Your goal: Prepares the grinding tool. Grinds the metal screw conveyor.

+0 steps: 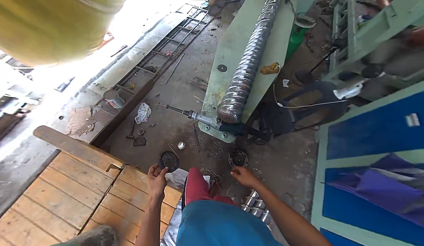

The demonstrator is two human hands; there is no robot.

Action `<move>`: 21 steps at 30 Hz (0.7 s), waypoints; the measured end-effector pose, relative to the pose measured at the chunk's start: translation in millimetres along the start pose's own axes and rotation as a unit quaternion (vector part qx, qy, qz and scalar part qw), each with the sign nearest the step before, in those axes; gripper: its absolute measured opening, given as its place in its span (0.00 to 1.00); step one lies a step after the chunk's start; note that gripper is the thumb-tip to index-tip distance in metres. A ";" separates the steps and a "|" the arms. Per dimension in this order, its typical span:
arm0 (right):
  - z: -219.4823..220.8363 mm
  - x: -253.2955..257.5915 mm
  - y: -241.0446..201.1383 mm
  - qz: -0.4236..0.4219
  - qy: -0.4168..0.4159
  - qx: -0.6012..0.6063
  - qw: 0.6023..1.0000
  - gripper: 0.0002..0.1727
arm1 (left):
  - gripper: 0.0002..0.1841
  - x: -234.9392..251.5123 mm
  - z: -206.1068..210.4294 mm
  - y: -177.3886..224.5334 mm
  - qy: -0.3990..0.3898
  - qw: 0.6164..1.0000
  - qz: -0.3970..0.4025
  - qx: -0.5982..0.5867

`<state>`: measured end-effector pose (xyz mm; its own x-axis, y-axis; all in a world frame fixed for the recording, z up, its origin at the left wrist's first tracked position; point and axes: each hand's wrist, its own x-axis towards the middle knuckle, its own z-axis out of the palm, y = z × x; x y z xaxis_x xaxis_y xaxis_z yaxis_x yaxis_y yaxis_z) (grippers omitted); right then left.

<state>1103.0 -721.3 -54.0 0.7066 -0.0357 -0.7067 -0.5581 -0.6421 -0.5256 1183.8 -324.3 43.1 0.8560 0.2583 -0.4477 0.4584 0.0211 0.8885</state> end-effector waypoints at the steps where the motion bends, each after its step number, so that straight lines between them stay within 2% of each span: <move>1: 0.1 7.2 -15.4 -0.011 -0.010 0.004 1.000 0.27 | 0.23 12.7 3.3 9.7 0.008 1.000 0.012 0.013; 7: -0.2 42.1 -94.2 -0.073 -0.138 -0.027 0.987 0.27 | 0.25 112.1 21.8 57.2 0.032 0.999 0.017 0.018; 11: -24.7 76.1 -137.3 -0.069 -0.113 -0.032 0.991 0.28 | 0.25 203.9 36.7 85.7 -0.013 1.000 0.019 0.002; 16: -48.6 107.2 -208.3 -0.059 -0.100 -0.048 0.992 0.28 | 0.26 308.0 46.0 106.8 -0.038 0.996 -0.005 0.085; 21: -56.2 128.1 -249.7 -0.079 -0.080 -0.013 0.994 0.29 | 0.25 367.7 63.6 122.3 -0.017 0.987 -0.009 0.159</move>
<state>1357.3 -608.6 13.3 0.7051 0.1879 -0.6838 -0.4335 -0.6490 -0.6253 1569.8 -288.1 -19.2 0.8517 0.2281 -0.4717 0.5214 -0.2792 0.8064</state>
